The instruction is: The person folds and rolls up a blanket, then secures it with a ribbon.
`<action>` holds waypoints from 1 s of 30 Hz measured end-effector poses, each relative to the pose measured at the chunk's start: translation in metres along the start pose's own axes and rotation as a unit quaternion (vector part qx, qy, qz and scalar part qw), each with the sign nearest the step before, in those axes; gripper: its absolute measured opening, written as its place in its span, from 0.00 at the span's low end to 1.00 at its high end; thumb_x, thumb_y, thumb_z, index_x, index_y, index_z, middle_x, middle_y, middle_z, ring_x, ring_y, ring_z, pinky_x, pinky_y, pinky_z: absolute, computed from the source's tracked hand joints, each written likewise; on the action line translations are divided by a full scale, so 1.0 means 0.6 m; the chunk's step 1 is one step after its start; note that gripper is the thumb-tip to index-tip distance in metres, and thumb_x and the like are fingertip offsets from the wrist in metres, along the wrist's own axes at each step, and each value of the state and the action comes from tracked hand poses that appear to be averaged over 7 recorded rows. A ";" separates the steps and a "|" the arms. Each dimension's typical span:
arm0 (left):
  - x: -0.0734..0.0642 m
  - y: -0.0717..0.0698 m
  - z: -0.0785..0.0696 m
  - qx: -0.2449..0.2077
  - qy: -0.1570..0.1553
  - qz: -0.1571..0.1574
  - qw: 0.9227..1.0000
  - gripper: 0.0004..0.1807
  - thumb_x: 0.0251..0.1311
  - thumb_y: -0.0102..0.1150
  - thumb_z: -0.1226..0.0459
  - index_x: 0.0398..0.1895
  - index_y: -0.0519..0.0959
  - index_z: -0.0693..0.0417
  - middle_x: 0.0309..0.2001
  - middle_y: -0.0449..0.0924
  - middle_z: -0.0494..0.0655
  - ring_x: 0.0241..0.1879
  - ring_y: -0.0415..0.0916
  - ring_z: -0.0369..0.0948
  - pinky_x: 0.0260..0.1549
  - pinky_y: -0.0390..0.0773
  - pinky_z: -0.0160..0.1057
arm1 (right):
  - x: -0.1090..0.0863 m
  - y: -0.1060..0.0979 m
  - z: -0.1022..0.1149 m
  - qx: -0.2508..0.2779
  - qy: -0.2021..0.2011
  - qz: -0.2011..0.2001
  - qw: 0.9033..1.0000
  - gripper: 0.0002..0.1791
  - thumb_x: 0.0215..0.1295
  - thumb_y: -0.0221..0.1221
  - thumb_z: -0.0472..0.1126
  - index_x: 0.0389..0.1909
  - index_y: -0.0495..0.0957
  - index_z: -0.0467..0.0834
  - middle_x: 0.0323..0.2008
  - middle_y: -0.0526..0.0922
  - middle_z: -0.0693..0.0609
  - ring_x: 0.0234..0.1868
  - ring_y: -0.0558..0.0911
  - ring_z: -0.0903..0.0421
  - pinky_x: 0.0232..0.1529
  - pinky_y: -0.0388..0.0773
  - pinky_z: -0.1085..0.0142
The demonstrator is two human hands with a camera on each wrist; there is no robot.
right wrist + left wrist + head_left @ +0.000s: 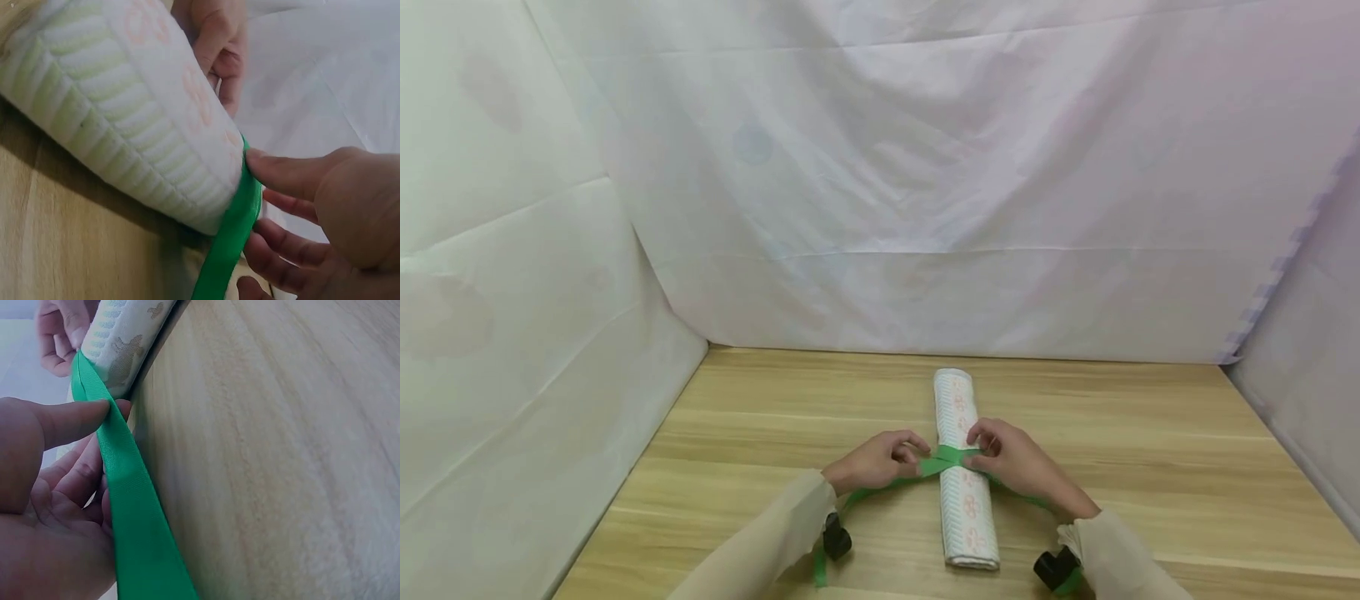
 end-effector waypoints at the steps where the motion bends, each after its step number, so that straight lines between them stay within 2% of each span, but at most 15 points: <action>1: 0.000 -0.001 0.000 -0.002 0.000 0.000 1.000 0.14 0.65 0.63 0.64 0.53 0.79 0.48 0.35 0.83 0.41 0.37 0.76 0.38 0.36 0.73 0.36 | 0.000 0.002 -0.004 0.012 0.000 0.010 1.000 0.13 0.62 0.67 0.42 0.43 0.77 0.44 0.34 0.74 0.52 0.34 0.73 0.57 0.34 0.73 0.68; 4: 0.001 -0.002 0.001 -0.006 0.001 0.000 1.000 0.14 0.64 0.63 0.65 0.53 0.79 0.48 0.35 0.83 0.41 0.37 0.76 0.38 0.36 0.73 0.36 | 0.002 0.006 -0.013 0.036 0.001 0.033 0.999 0.13 0.62 0.68 0.41 0.43 0.75 0.43 0.35 0.73 0.50 0.34 0.73 0.56 0.33 0.73 0.68; 8: 0.002 -0.002 0.002 -0.012 0.004 0.001 1.000 0.14 0.64 0.63 0.65 0.53 0.79 0.48 0.35 0.83 0.41 0.36 0.75 0.38 0.34 0.73 0.35 | 0.005 0.012 -0.017 0.043 -0.004 0.054 0.998 0.13 0.61 0.68 0.40 0.41 0.74 0.44 0.33 0.72 0.49 0.32 0.71 0.58 0.32 0.71 0.68; 19: 0.001 0.001 0.006 -0.017 0.005 0.009 1.000 0.14 0.65 0.63 0.63 0.53 0.79 0.49 0.35 0.83 0.42 0.35 0.76 0.39 0.32 0.73 0.36 | 0.014 0.017 0.001 0.002 -0.024 0.097 0.995 0.10 0.61 0.68 0.38 0.31 0.75 0.44 0.30 0.71 0.51 0.30 0.69 0.59 0.30 0.67 0.69; 23: 0.001 0.003 0.004 -0.023 0.006 0.011 1.000 0.14 0.65 0.63 0.63 0.53 0.79 0.49 0.35 0.83 0.42 0.36 0.76 0.39 0.33 0.73 0.36 | 0.013 0.014 0.010 -0.015 -0.043 0.093 0.995 0.10 0.62 0.67 0.37 0.30 0.73 0.45 0.30 0.71 0.53 0.30 0.69 0.60 0.28 0.68 0.70; 30: 0.002 0.004 0.004 -0.024 0.000 0.007 1.000 0.13 0.65 0.63 0.64 0.52 0.80 0.48 0.34 0.82 0.43 0.33 0.74 0.39 0.30 0.71 0.35 | 0.010 0.004 0.020 -0.030 -0.082 0.053 0.995 0.11 0.61 0.66 0.33 0.29 0.73 0.47 0.25 0.70 0.59 0.25 0.68 0.65 0.26 0.68 0.71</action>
Point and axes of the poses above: each hand's wrist, its own x-axis towards the middle knuckle, its own y-axis out of the palm, z = x × y, the point moved 10 cm from there along x, towards the middle knuckle
